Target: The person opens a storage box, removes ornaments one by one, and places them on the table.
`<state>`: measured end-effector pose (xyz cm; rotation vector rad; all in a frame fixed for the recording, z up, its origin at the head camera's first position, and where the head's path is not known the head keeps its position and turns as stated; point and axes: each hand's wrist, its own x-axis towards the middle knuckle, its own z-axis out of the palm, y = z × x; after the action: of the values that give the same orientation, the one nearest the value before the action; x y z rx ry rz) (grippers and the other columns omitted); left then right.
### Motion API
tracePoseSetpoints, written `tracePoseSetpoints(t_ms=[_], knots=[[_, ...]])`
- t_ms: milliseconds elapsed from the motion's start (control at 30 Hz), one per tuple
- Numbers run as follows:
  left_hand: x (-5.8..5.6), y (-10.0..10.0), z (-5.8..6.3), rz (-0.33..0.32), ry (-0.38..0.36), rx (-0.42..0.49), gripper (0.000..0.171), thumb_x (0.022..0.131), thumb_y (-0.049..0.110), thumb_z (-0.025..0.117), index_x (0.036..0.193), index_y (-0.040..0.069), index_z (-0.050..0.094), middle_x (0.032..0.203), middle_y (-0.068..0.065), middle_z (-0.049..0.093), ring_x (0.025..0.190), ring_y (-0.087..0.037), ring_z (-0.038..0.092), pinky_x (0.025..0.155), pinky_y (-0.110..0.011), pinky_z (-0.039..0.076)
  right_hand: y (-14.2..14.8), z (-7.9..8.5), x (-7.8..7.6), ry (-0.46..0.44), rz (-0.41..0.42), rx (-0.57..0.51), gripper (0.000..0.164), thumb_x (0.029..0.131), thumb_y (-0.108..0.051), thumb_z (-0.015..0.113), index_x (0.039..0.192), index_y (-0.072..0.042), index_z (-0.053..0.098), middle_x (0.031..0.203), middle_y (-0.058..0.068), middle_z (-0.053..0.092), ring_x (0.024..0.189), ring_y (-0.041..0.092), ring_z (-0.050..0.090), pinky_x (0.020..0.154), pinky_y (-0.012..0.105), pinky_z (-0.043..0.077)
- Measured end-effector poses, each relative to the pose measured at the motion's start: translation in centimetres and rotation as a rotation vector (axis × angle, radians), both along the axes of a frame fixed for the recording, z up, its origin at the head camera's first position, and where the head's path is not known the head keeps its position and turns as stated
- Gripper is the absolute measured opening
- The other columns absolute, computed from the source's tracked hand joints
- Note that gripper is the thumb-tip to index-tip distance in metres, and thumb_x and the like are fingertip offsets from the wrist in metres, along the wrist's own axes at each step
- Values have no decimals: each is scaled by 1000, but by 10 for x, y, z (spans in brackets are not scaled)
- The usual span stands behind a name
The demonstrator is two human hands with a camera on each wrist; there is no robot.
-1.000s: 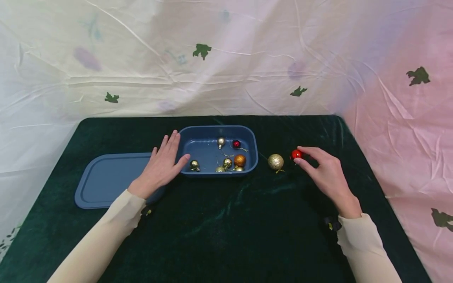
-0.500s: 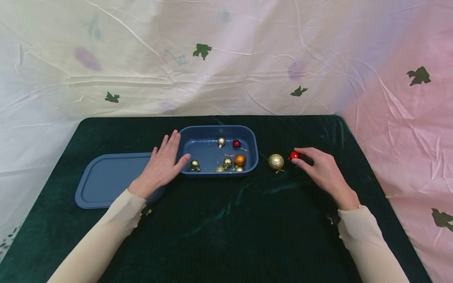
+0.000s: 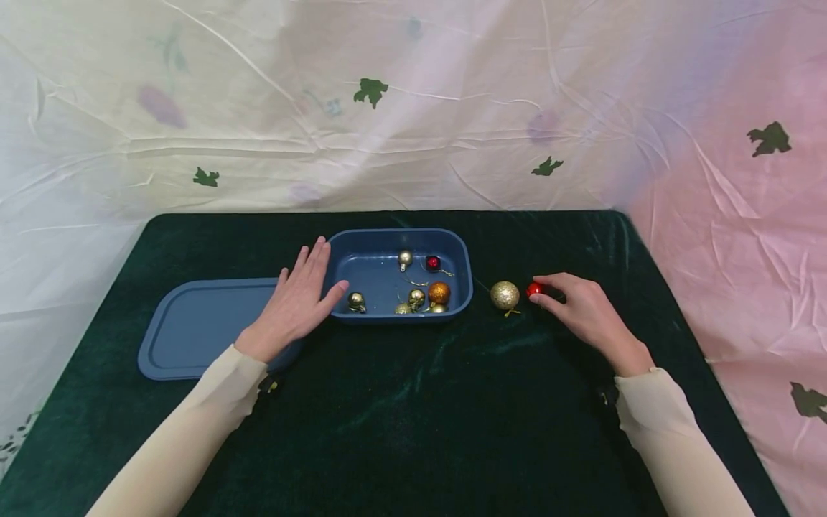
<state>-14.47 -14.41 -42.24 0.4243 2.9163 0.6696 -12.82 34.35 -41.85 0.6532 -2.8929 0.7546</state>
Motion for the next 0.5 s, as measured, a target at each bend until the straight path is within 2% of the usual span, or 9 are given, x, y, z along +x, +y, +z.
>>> tracePoseSetpoints(t_ms=[133,500], knots=[[0,0,0,2,-2,-1,87,106,64,34,167,14,-1,173,-2,-12,159,-33,-7,121,-70,4,0,-2,-1,-30,2,-2,33,100,-17,70,129,-2,68,125,20,69,112,38,65,90,61,51],[-1,-1,-2,-8,12,-3,90,104,70,28,167,13,0,174,-3,-10,159,-33,-6,120,-71,6,-2,-3,-3,-75,-3,44,35,102,-21,68,132,-1,67,126,23,68,115,42,64,94,65,48]])
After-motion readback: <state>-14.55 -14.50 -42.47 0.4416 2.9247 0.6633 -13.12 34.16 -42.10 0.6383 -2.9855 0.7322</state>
